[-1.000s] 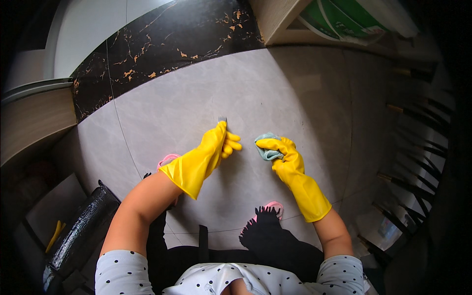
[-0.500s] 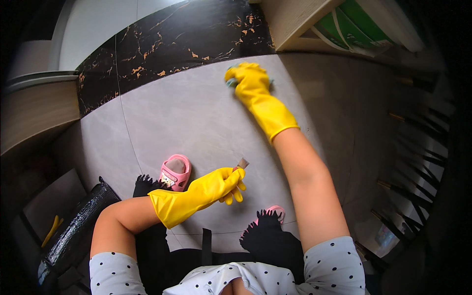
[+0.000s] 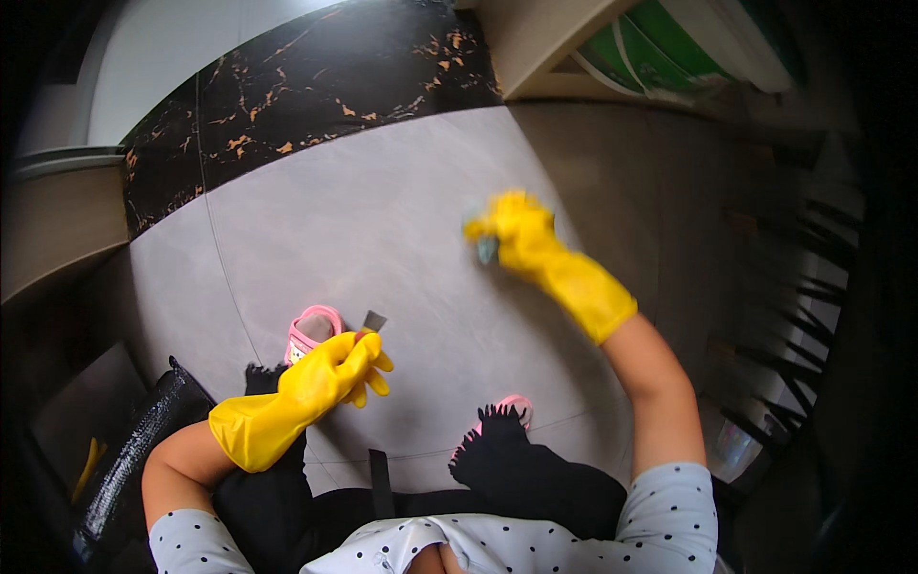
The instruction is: The person kneels on the floor and uses a cloth and a scraper to clean the tiled surface. They wipe the floor with the cloth and use the scraper to remove stuck debris, then walk to another room.
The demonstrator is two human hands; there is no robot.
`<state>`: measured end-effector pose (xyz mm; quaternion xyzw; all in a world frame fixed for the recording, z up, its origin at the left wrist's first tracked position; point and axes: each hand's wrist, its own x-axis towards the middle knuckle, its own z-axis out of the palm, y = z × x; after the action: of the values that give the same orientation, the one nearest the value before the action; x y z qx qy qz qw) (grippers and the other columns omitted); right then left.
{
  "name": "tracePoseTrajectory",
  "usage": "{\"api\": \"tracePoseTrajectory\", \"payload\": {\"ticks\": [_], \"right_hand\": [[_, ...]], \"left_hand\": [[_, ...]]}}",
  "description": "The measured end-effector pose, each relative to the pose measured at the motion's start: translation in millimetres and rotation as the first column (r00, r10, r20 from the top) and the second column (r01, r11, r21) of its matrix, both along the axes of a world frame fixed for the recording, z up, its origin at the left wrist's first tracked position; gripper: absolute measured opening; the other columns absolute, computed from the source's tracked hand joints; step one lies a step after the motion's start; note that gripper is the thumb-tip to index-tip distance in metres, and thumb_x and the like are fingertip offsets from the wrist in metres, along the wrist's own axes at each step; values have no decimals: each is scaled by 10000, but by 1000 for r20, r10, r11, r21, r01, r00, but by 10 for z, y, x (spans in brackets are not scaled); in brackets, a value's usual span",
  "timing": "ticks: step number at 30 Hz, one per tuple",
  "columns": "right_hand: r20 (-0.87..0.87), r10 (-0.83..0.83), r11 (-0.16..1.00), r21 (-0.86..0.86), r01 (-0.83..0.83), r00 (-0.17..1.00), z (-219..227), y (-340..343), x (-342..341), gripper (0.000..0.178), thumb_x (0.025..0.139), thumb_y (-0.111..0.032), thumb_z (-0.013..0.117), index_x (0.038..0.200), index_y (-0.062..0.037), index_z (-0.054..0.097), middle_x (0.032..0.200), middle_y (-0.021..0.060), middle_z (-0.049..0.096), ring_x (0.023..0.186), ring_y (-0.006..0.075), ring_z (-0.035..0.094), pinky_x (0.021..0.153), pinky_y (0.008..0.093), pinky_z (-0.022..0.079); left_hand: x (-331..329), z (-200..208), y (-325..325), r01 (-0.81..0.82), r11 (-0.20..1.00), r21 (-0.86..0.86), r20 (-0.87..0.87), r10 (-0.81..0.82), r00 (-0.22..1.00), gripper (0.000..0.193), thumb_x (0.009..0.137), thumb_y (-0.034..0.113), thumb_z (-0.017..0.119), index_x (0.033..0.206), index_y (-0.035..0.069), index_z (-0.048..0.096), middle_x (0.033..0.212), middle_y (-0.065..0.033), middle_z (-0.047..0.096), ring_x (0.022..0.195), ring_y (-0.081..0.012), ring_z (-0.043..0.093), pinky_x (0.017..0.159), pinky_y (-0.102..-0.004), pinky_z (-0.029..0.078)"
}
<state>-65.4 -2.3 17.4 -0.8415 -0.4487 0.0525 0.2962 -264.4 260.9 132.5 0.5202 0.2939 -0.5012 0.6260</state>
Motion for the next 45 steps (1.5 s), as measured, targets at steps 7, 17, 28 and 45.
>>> {"api": "tracePoseTrajectory", "payload": {"ticks": [7,17,28,45], "right_hand": [[-254,-433,872,124,473,865,-627,261,995,170,754,-65,648,881,-148,726,960,94,684,918,310,627,872,375,482],[-266,-58,996,-76,39,962,-64,-361,-470,180,733,-121,645,880,-195,719,885,71,658,869,289,606,795,382,471],[52,-289,957,10,289,956,-464,-254,-67,148,743,-191,615,859,-229,699,888,77,646,871,308,600,750,426,462],[-120,-192,976,-124,177,974,-469,371,239,151,779,-221,608,907,-229,687,1005,89,649,982,310,586,833,402,458]], "left_hand": [[242,205,-422,86,993,-86,47,-82,995,495,982,497,455,1072,29,586,860,-82,661,627,-132,545,626,-261,442],[151,140,-310,3,992,-130,28,1,1000,435,996,437,468,1121,32,562,941,-105,654,674,-151,561,634,-269,458],[209,158,-424,49,991,-128,46,-43,998,484,991,492,449,1082,38,587,886,-78,664,658,-125,545,626,-265,440],[209,82,-287,19,1000,-24,121,-16,993,468,1016,456,407,1097,41,605,908,-91,697,621,-104,592,574,-231,448]]}}
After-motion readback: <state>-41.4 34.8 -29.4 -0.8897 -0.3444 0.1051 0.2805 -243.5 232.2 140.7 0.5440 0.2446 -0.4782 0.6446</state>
